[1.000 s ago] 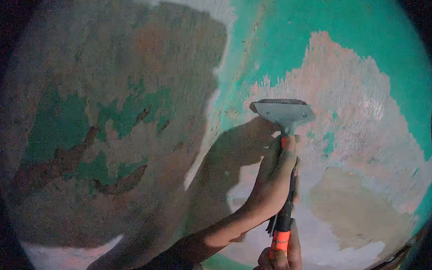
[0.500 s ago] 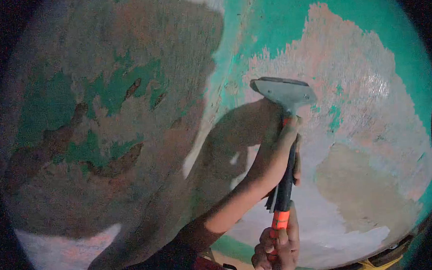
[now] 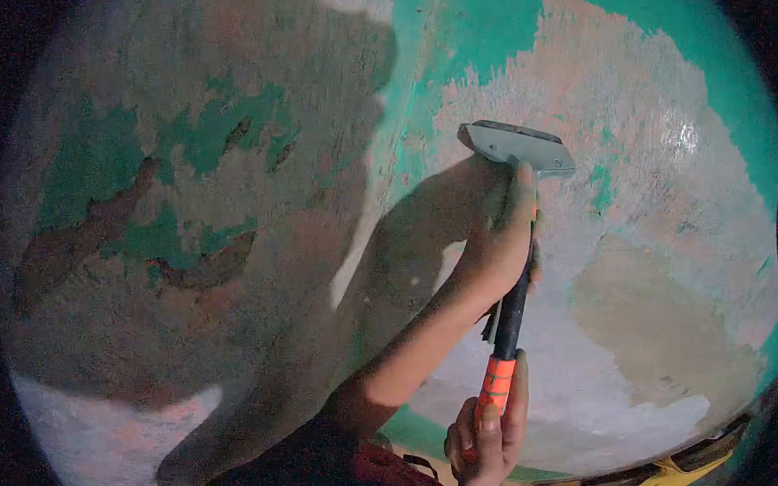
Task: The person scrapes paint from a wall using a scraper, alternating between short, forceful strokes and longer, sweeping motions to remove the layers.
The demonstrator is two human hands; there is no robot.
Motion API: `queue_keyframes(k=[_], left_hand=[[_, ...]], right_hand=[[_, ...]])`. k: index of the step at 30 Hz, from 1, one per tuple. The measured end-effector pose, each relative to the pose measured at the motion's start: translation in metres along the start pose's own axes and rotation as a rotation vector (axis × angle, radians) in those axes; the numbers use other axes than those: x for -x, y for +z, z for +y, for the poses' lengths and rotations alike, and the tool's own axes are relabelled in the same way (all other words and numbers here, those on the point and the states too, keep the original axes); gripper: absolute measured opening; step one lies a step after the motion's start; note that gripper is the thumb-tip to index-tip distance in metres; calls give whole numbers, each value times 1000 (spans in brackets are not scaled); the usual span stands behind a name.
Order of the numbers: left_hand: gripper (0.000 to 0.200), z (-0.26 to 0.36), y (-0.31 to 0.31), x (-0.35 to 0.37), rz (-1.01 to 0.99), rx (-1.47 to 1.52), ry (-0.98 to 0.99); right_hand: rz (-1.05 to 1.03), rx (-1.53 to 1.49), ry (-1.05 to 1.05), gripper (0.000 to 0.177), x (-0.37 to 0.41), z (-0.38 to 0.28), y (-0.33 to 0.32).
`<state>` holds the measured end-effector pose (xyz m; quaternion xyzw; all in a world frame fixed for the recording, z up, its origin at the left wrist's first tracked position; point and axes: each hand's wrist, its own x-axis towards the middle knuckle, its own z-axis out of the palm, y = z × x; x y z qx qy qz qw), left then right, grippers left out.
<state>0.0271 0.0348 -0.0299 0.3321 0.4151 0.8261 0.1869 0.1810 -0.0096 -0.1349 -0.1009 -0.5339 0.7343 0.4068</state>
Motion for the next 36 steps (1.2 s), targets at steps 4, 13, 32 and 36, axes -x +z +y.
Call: queue_keyframes(k=[4, 13, 32, 36], left_hand=[[51, 11, 1, 5, -2, -6, 19], [56, 9, 10, 1, -68, 102, -102], [59, -3, 12, -4, -180, 116, -92], [59, 9, 19, 1, -94, 155, -98]], right_hand=[[-138, 116, -92, 62, 0, 0, -16], [-121, 50, -18, 58, 12, -40, -4], [-215, 307, -90, 61, 1, -44, -9], [-214, 308, -60, 61, 3, -49, -8]])
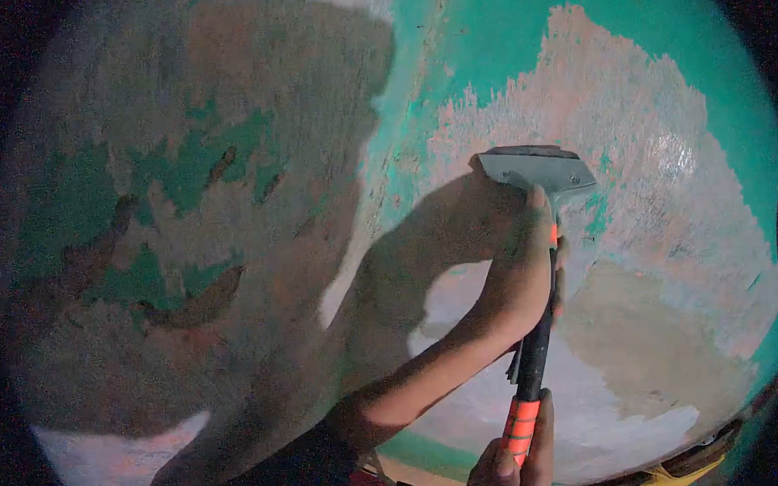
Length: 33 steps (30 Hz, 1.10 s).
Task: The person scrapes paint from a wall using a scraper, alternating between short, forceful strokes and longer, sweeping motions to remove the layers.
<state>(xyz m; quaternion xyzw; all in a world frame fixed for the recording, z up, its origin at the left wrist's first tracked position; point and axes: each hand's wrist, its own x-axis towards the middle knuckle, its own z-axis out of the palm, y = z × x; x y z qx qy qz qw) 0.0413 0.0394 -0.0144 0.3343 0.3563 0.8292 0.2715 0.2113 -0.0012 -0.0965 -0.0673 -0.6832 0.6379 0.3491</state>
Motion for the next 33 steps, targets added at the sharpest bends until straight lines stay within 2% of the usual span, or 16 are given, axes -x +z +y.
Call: queue_keyframes(k=[3, 6, 9, 12, 18, 21, 24, 27, 30, 31, 32, 33], left_hand=[[58, -3, -5, 1, -22, -22, -32], [57, -1, -2, -7, 20, -33, 68], [56, -4, -2, -1, 29, -28, -95], [56, -7, -3, -3, -52, -5, -29], [59, 2, -1, -4, -3, -9, -22], [58, -7, -3, -9, -44, 104, 19], [57, -9, -5, -8, -32, 97, -67], [61, 3, 2, -9, 12, 73, -6], [62, -3, -7, -8, -75, -2, -83], [62, 1, -6, -11, -86, -7, -52], [62, 5, -4, -14, -94, -8, -25], [63, 5, -2, -14, -99, -2, -2]], right_hand=[[0, 11, 11, 60, 0, 0, 0], [4, 13, 27, 60, 0, 0, 0], [-7, 12, 7, 60, 0, -2, -1], [-6, 7, 3, 59, 4, -3, -2], [-1, 80, -44, 58, 2, 7, -5], [-19, 31, -73, 58, 1, 0, -4], [-17, 31, -31, 58, 3, -3, -2], [10, 96, -35, 58, -2, -8, -1], [-1, 29, 21, 58, 3, -11, 3], [31, -437, 214, 66, 5, 5, -9], [9, -170, 107, 65, -1, -9, -4], [-2, -98, 72, 65, -3, -13, -2]])
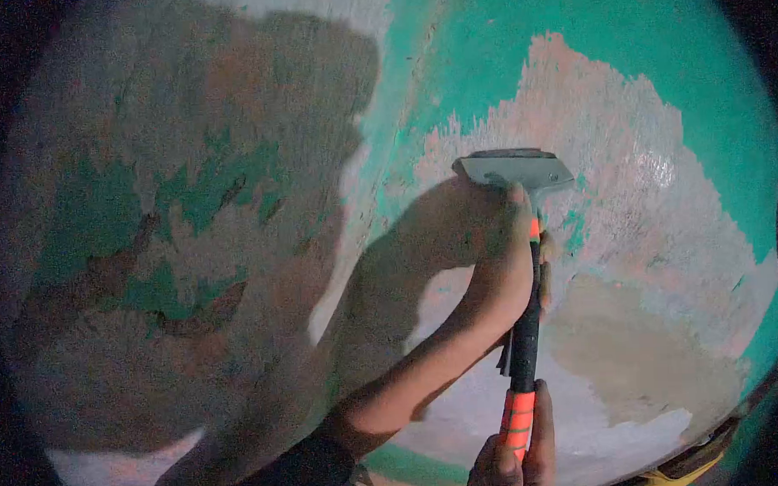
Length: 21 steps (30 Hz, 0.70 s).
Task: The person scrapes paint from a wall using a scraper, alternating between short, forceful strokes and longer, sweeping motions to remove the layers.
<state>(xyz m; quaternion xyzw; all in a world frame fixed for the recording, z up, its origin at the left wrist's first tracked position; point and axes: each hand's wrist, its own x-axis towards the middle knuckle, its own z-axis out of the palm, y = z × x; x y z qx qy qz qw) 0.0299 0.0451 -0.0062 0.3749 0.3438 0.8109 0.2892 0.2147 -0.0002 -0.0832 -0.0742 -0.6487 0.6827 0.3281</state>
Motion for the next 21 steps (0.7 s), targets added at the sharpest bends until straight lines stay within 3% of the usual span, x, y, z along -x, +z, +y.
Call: queue_keyframes(k=[11, 16, 21], left_hand=[[61, -3, -5, -8, 16, 12, -6], [59, 3, -4, 3, -47, 38, -124], [58, 0, 1, -7, 16, 143, -146]], right_hand=[[-18, 75, -25, 62, -1, -11, 6], [-15, 97, -20, 60, -1, -15, 6], [2, 106, -10, 59, 1, -16, 9]])
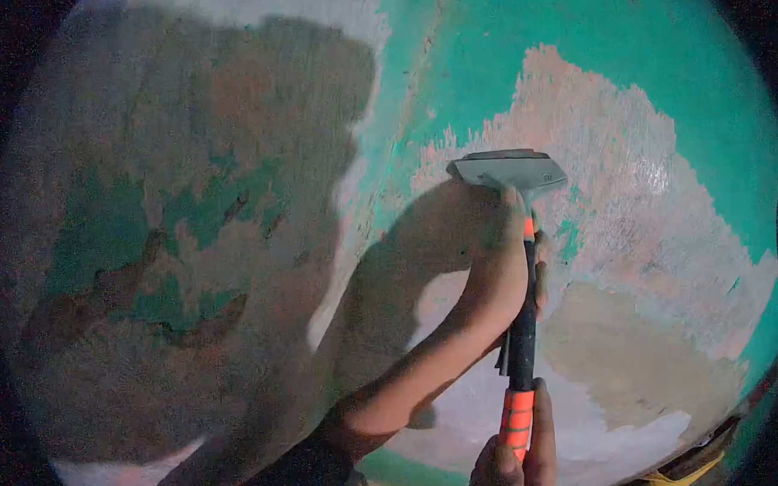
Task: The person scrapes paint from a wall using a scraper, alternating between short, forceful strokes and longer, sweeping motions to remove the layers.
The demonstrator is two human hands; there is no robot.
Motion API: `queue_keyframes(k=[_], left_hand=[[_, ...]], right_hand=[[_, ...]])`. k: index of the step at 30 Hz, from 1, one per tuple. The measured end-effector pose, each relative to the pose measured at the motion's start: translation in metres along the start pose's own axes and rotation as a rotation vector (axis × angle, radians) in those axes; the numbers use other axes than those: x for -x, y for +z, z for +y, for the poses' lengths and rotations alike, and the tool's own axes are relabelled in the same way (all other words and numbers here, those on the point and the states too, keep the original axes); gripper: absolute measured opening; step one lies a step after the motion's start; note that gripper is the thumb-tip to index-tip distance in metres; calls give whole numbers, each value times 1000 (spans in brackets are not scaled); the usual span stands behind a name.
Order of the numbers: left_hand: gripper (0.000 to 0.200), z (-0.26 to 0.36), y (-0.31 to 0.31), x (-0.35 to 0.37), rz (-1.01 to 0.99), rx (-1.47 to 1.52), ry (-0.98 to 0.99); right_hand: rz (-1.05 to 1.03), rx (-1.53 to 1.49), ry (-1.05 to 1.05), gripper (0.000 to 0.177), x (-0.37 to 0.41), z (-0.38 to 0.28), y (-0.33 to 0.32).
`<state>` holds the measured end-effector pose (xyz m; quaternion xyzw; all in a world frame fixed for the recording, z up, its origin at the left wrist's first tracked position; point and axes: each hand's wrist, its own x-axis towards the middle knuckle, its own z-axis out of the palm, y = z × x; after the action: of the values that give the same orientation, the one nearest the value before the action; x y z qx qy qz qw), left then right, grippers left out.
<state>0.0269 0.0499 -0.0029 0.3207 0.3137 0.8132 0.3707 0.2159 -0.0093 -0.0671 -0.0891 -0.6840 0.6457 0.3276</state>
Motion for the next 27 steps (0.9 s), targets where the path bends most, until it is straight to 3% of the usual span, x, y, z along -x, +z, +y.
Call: queue_keyframes(k=[6, 8, 12, 17, 20, 23, 25, 27], left_hand=[[59, 5, 0, -1, -10, 22, 43], [59, 1, -5, -1, -13, 30, -23], [57, -1, -12, -1, -24, 41, -47], [58, -1, -11, 9, 40, -89, 115], [61, 11, -1, 6, 113, -31, 255], [60, 4, -4, 5, 98, -11, 127], [60, 1, -15, -7, -47, 98, 10], [60, -1, -16, -8, -72, 117, -53]], right_hand=[[-9, 38, -45, 58, -4, 1, -3], [-31, 1, -88, 59, -5, 4, -4], [27, 7, -2, 59, -1, 3, -2], [15, 38, 86, 59, -1, -3, 0], [-23, 4, -97, 59, -15, 9, -3], [-39, 5, -10, 59, -5, -3, -1], [-30, 19, 33, 59, -3, -5, 2], [-19, 24, 35, 59, -4, -5, 3]])
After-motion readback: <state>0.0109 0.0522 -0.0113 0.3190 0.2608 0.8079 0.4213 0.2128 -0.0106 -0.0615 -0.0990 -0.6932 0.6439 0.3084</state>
